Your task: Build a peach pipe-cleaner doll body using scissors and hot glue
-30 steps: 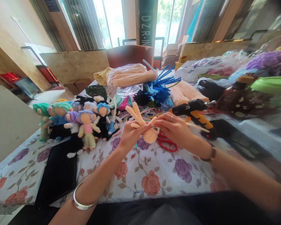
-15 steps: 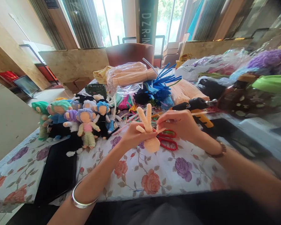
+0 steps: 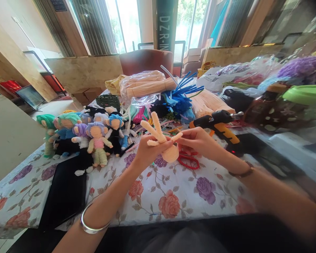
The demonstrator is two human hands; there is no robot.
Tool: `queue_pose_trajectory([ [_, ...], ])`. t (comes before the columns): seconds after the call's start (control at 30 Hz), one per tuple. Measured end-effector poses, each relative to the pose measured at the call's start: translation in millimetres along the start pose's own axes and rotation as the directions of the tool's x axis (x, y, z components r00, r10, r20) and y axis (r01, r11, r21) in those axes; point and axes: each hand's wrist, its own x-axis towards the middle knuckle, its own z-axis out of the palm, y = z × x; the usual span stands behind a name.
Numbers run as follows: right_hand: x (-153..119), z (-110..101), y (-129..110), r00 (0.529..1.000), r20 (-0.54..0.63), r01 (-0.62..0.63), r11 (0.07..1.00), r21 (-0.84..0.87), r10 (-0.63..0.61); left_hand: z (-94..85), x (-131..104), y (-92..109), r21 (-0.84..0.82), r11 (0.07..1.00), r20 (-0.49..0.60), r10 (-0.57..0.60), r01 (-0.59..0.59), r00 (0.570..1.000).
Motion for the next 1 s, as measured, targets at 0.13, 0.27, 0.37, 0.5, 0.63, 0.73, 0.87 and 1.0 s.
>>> queue_pose_trajectory([
  [0.13,-1,6,4,0.998,-0.055,0.020,0.998,-0.067,-0.024,0.0,-1,0,0.130,0.990,-0.076,0.064,-0.053,0.995],
  [0.27,-2,11,5,0.979,-0.124,0.120,0.949,-0.292,-0.162,-1.0,-2,-2,0.194,0.977,-0.113,0.109,-0.085,0.988],
  [0.37,-4,14,6,0.919,-0.146,0.229,0.799,-0.556,-0.365,-1.5,-1,-2,0.204,0.975,-0.098,0.110,-0.088,0.989],
  [0.5,-5,13,11,0.801,-0.014,0.354,0.494,-0.794,-0.598,-1.9,-1,-3,0.178,0.981,-0.057,0.087,-0.076,0.995],
  [0.63,-8,8,13,0.734,0.153,0.413,0.257,-0.874,-0.661,-2.1,0,-6,0.146,0.989,-0.052,0.008,0.000,0.999],
  [0.73,-8,4,11,0.734,0.171,0.430,0.256,-0.866,-0.657,-1.9,1,-7,0.117,0.993,-0.007,-0.003,0.004,1.000],
  [0.87,-5,1,9,0.722,0.060,0.428,0.376,-0.822,-0.689,-1.2,1,-8,0.081,0.996,0.037,-0.040,0.037,0.999],
  [1.0,-3,-1,4,0.734,-0.087,0.409,0.541,-0.735,-0.673,-0.5,0,-5,0.050,0.996,0.092,-0.078,0.073,0.993],
])
